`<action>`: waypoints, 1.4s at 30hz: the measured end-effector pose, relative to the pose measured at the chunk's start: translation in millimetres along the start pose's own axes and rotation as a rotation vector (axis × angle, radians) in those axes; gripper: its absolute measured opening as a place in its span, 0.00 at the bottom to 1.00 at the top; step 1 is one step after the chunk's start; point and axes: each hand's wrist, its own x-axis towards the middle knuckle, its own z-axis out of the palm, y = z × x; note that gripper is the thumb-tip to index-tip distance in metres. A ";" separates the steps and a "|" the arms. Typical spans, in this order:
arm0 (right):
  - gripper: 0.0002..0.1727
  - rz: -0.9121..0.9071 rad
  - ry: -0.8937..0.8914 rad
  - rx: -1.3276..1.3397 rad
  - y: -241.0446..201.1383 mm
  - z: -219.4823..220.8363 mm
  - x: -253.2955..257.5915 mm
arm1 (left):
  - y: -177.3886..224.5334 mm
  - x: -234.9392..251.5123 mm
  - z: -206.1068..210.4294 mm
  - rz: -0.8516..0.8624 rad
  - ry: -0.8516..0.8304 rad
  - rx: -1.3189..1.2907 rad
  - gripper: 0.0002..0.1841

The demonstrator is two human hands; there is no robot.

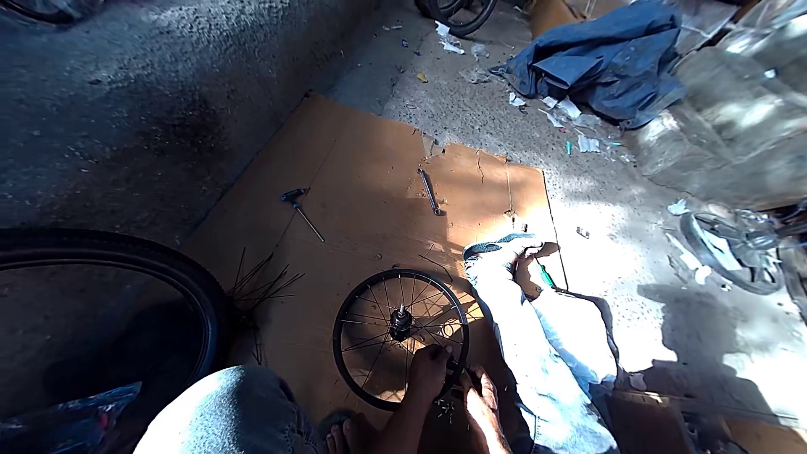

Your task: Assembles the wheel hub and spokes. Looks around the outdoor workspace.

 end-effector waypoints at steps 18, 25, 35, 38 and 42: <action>0.05 -0.016 0.033 0.006 -1.5 -8.8 3.4 | 3.7 -2.0 -1.0 -0.032 -0.013 -0.065 0.17; 0.07 -0.174 -0.034 -0.221 7.2 -14.4 11.6 | 7.1 -2.2 -2.9 -0.030 -0.030 -0.023 0.16; 0.15 -0.386 -0.037 -0.357 14.4 -17.2 18.1 | 10.3 -4.1 -4.7 -0.041 -0.032 0.034 0.17; 0.11 -0.387 -0.017 -0.379 13.1 -17.1 19.5 | 9.2 -4.9 -4.9 -0.045 -0.030 0.033 0.18; 0.09 -0.511 0.060 -0.513 16.7 -16.3 19.6 | 10.9 -4.3 -4.1 -0.036 -0.025 0.028 0.17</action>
